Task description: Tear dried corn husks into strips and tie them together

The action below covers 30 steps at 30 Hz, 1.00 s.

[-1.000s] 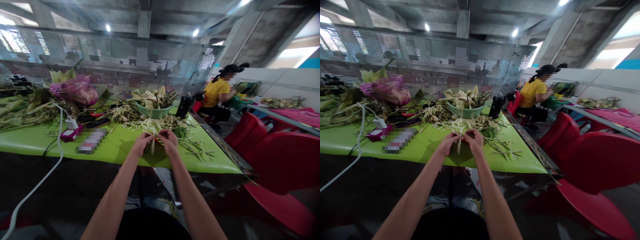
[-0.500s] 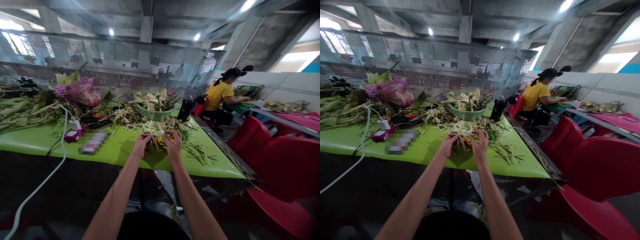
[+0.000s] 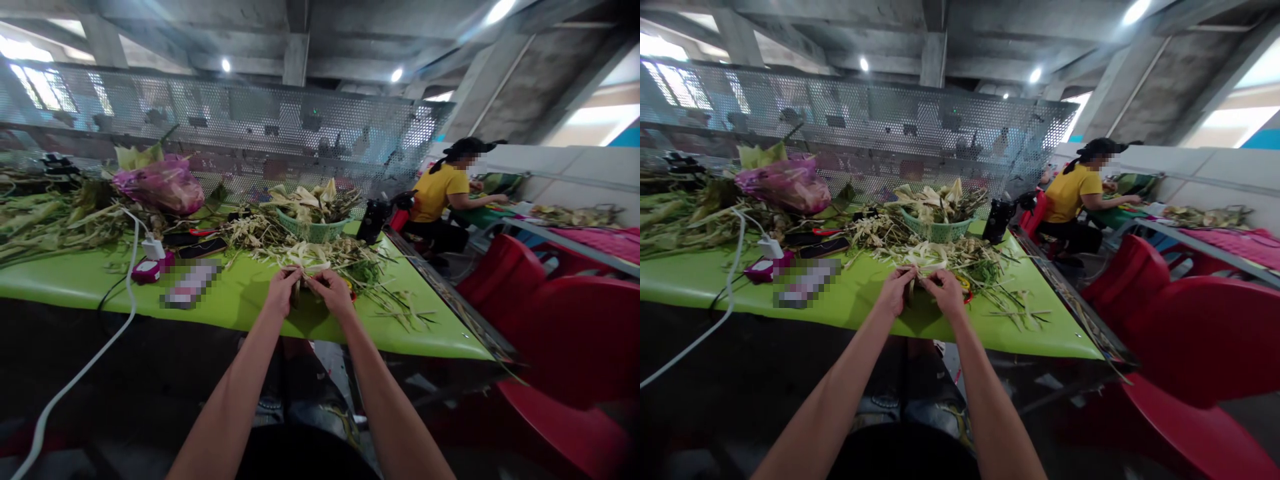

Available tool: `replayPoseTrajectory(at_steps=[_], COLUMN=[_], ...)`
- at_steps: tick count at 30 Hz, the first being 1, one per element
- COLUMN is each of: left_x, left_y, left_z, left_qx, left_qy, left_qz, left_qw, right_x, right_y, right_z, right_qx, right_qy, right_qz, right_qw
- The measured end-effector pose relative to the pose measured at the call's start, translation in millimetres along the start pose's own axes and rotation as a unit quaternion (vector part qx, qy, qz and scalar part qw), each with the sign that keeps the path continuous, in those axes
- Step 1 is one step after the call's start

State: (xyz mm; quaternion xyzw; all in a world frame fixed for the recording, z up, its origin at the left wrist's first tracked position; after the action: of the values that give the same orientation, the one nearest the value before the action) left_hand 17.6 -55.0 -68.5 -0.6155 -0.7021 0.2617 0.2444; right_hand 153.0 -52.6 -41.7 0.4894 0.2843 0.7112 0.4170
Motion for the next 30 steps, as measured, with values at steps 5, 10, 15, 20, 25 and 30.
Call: replayPoseTrajectory(at_steps=[5,10,15,20,25,30], left_x=[-5,-8,-10,-15,-14,-9], left_y=[2,5,5,1,2,3], left_z=[-6.5,-10.6,-12.5,-18.3,-17.9,-11.2], left_qx=[0.028,0.062,0.107,0.118,0.098,0.076], left_qy=[0.05,0.074,0.08,0.099,0.105,0.069], left_qz=[0.042,0.049,0.058,0.054,0.052,0.036], left_qw=[0.997,0.994,0.989,0.987,0.988,0.994], right_x=[1,0,0,1,2,0], right_y=[-1,-3,-2,-2,-6,-6], right_z=[5,10,9,9,10,12], right_qx=[0.1,0.161,0.185,0.184,0.156,0.112], right_qy=[-0.012,-0.057,-0.073,-0.092,-0.108,-0.078], right_qz=[-0.048,-0.071,-0.073,-0.063,-0.06,-0.062], right_qw=[0.994,0.983,0.977,0.977,0.98,0.989])
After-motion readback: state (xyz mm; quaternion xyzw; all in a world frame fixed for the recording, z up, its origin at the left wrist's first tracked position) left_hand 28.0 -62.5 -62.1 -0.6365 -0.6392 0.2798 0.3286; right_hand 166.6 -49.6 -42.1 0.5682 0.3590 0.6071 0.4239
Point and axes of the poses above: each hand's wrist, its own x-axis towards the middle knuckle, its own z-axis out of the back of the hand, y = z × x, the point moved 4 cm from there along x, towards the middle knuckle, and after that the axes turned 4 degrees about -x, right-handed, at the moved point
